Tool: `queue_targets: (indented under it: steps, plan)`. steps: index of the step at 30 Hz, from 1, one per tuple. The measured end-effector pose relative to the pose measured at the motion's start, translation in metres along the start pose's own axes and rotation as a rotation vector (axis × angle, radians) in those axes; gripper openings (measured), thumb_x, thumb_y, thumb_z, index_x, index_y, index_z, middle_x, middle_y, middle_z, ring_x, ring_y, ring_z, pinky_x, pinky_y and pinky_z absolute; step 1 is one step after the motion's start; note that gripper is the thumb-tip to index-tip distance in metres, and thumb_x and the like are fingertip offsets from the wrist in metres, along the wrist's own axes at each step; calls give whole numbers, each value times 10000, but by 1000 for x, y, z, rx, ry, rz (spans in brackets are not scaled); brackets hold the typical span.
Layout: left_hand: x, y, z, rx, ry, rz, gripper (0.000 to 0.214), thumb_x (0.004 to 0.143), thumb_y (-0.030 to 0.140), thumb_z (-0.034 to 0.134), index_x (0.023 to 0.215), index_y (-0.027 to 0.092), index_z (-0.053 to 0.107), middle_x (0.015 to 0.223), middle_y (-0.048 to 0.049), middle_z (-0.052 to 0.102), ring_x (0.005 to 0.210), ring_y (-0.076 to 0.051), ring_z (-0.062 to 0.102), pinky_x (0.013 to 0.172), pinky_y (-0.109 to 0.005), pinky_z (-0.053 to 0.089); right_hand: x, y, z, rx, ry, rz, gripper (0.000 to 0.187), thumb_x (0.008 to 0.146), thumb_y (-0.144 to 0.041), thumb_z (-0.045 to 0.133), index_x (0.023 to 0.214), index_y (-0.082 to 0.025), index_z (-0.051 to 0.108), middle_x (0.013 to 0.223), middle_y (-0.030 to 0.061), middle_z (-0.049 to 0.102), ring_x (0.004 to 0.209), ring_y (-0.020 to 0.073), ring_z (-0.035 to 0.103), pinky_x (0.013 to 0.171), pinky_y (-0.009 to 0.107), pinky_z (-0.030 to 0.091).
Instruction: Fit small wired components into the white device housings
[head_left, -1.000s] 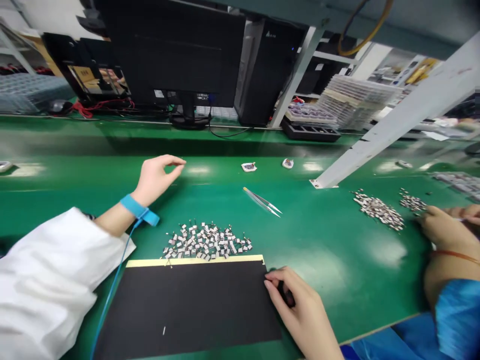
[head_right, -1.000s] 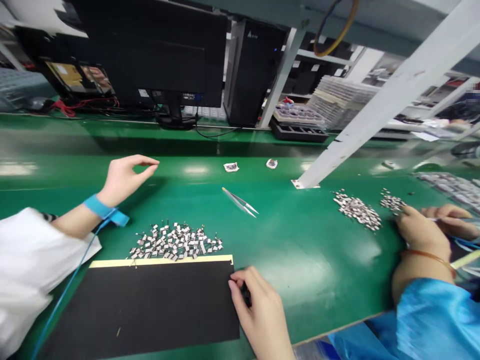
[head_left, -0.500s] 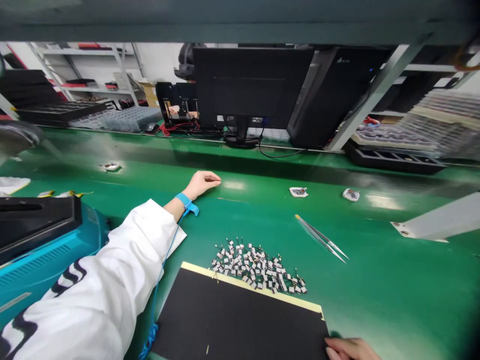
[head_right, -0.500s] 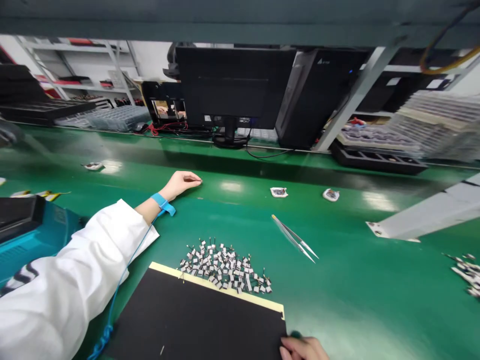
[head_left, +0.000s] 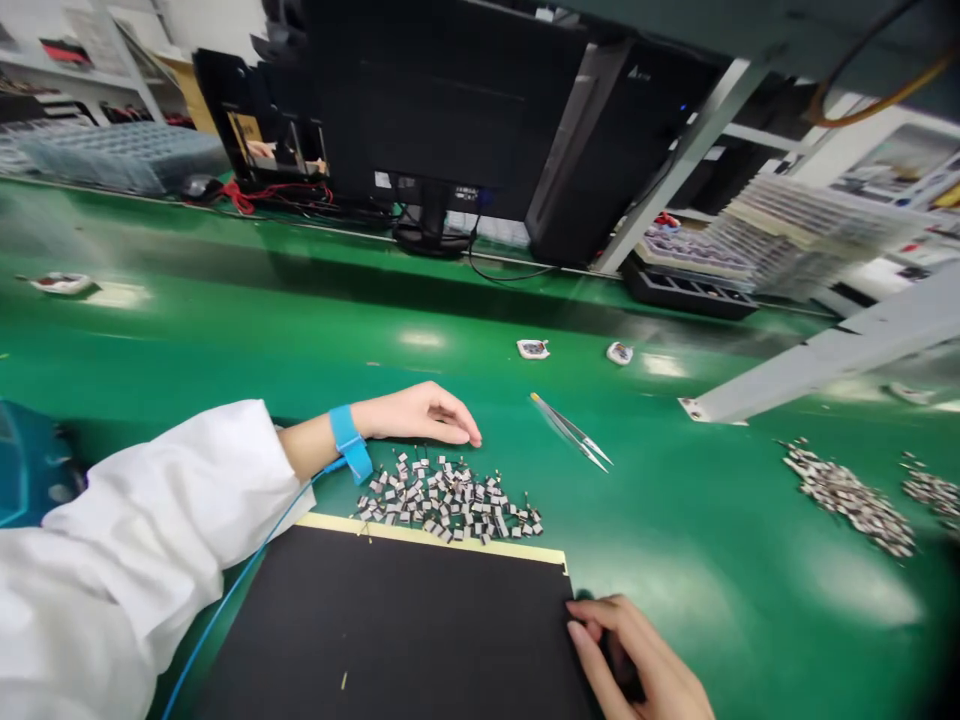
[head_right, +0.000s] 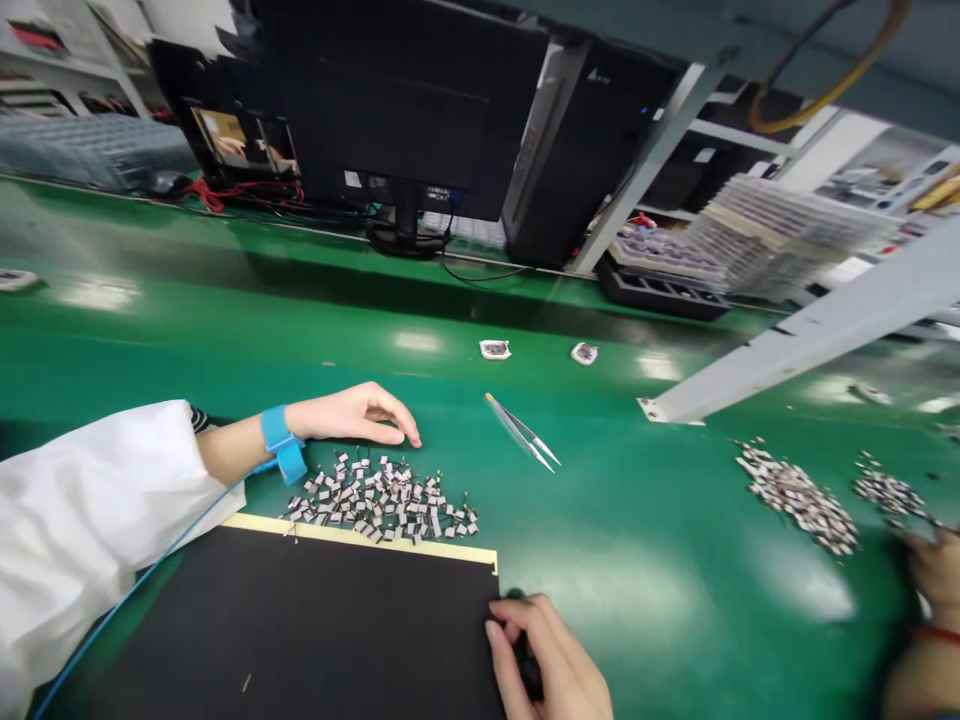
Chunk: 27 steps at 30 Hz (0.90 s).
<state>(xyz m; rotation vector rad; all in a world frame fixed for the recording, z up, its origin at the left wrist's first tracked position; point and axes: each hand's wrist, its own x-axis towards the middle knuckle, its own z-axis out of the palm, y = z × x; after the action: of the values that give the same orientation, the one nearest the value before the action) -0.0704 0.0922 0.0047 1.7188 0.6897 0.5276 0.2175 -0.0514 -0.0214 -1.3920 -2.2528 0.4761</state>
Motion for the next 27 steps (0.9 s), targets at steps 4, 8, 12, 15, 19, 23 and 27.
queue_targets:
  steps: [4,8,12,15,19,23,27]
  plan:
    - [0,-4,-3,-71,38,-48,198,767,258,578,924,143,613,953,-67,628,912,-152,575,831,-241,440,-3,-3,1,17,35,148,242,817,-299,446,1023,-173,463,701,-10,544,486,58,496,481,124,439]
    - [-1,0,0,-74,33,-72,252,760,310,583,934,129,602,955,-87,625,913,-155,574,832,-250,437,11,-4,-28,9,-101,-3,212,813,-274,434,996,-201,513,764,2,562,518,63,518,470,136,428]
    - [2,0,-6,-52,-3,-85,330,750,364,586,965,113,588,979,-112,617,919,-164,576,828,-260,445,74,1,-64,-127,-142,-82,167,826,-233,396,829,-202,559,780,18,563,673,107,553,624,210,453]
    - [5,-2,-12,-47,-10,-86,408,722,415,604,984,103,576,978,-125,617,910,-175,582,820,-271,453,152,14,-67,-203,-124,9,141,774,-142,469,876,-180,558,926,41,558,853,144,536,737,269,445]
    - [6,-7,-11,-26,54,-57,540,715,506,571,1027,67,530,989,-165,603,912,-190,581,832,-304,452,246,43,-41,-197,-131,107,279,805,-237,510,1061,-130,482,1047,67,516,861,141,535,736,323,471]
    - [4,-8,-9,42,17,-17,597,729,560,509,1039,50,524,993,-178,595,912,-189,578,829,-302,453,276,61,-24,-136,-196,120,253,836,-305,468,998,-117,513,938,45,550,794,118,549,688,299,485]
    - [3,-2,-11,112,-157,37,359,703,404,628,913,112,623,952,-97,620,893,-155,564,827,-236,433,260,64,-15,-86,-155,84,263,828,-314,477,1007,-123,507,913,38,550,761,110,543,677,293,478]
